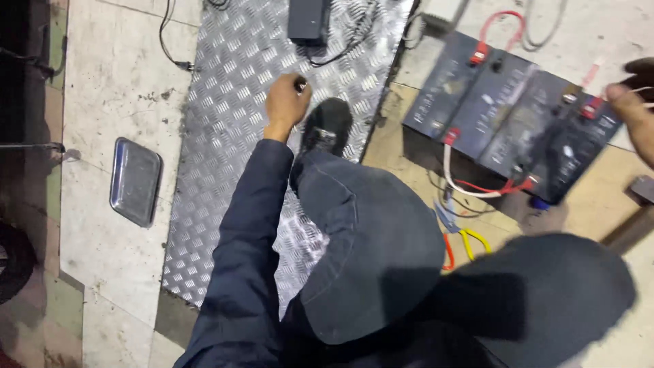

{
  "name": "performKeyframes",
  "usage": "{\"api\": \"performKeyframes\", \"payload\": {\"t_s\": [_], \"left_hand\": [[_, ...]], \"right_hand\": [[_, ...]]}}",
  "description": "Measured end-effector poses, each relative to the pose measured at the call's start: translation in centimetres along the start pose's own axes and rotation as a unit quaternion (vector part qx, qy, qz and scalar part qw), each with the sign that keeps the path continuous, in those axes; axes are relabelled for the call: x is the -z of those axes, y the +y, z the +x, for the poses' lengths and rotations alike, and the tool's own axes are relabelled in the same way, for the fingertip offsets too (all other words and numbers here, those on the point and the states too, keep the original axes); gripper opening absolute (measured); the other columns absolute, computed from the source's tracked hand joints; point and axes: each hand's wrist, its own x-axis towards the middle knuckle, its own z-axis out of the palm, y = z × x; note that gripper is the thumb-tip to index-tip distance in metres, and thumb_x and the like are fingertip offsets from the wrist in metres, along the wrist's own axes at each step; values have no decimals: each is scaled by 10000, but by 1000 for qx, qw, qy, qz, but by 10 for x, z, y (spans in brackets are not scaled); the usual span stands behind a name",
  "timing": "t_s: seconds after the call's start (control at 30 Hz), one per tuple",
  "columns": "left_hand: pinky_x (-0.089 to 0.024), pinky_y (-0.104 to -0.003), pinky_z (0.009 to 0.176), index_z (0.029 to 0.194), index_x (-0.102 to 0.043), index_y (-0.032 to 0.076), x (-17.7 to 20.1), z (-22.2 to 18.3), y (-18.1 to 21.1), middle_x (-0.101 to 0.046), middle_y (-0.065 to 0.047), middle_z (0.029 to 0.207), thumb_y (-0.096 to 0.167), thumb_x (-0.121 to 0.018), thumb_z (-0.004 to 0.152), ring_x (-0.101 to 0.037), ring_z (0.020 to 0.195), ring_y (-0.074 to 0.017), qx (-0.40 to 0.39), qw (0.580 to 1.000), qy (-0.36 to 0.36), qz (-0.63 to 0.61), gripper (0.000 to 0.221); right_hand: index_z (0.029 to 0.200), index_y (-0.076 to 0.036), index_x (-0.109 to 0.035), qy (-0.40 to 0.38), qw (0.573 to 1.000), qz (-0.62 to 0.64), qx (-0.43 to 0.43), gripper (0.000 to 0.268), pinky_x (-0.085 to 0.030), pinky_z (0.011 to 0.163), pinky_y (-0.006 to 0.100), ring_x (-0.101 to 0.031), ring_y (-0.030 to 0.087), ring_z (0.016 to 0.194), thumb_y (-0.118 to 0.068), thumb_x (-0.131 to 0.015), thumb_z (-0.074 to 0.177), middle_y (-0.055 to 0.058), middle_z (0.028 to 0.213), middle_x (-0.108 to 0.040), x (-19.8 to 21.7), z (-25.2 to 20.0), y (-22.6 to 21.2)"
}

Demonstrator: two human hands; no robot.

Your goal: Connecting wires to battery terminals using a screwdriver and stripping insulation with scissors

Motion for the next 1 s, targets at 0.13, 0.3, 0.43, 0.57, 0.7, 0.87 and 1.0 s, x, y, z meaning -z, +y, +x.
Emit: {"api": "performKeyframes", "payload": {"t_s": [0.13, 0.3, 0.43, 0.57, 0.7, 0.87, 1.0], "left_hand": [[-490, -435, 1012, 1325, -585, 2, -17, 53, -199, -616, -207, 1312, 241, -777, 797, -607, 1186, -388, 137, 988, 14, 73, 611], [-547, -586, 901, 1470, -482, 52, 46, 97, -339, -410, -323, 1474, 49, -660, 833, -616, 1145, -479, 144, 941, -21, 305, 661], [-615, -465, 828, 1472, -571, 102, 93, 117, -364, -490, -211, 1540, 78, -668, 927, -712, 1053, -363, -25, 911, -31, 411, 554], [-598, -465, 850, 1434, -545, 114, 80, 150, -430, -621, -159, 1379, 40, -524, 947, -687, 1121, -356, -70, 903, -154, 395, 493], [-593, -385, 788, 1133, -675, 174, 111, 173, -430, -677, -52, 1029, 128, -599, 920, -694, 965, -278, -127, 919, -165, 335, 231], [-562, -330, 678, 1182, -732, 178, 166, 258, -246, -720, -49, 866, 200, -754, 965, -682, 774, -227, -169, 981, -15, 89, 219], [-515, -426, 677, 1048, -736, 123, 133, 367, -41, -659, -89, 796, 196, -819, 909, -643, 752, -335, -400, 915, 36, 42, 177]], "right_hand": [[1314, 87, -723, -97, 983, -153, -28, 421, -563, 696, 388, -713, 283, 771, -96, -837, 952, 206, 952, -749, -48, 83, -234], [1286, -24, -692, -165, 963, -208, -37, 514, -582, 792, 495, -737, 391, 939, -357, -730, 897, 200, 1076, -766, -176, 204, -300], [1369, -3, -599, -73, 988, -99, -91, 650, -555, 914, 533, -695, 425, 1074, -346, -778, 847, 235, 1129, -708, -310, 278, -291], [1557, -41, -349, -48, 968, -122, -215, 1012, -501, 1014, 591, -532, 433, 1341, -542, -807, 807, 258, 1436, -521, -423, 336, -288], [1633, -98, -21, 16, 943, -61, -327, 1323, -424, 1089, 630, -385, 503, 1415, -449, -905, 712, 322, 1537, -317, -441, 359, -332], [1630, -73, -90, 50, 924, 24, -380, 1294, -423, 1073, 652, -399, 499, 1408, -278, -901, 643, 320, 1556, -323, -435, 345, -295], [1605, -187, -277, 22, 886, 198, -419, 1288, -390, 1170, 526, -450, 398, 1420, -338, -968, 529, 184, 1559, -444, -395, 288, -272]]}}
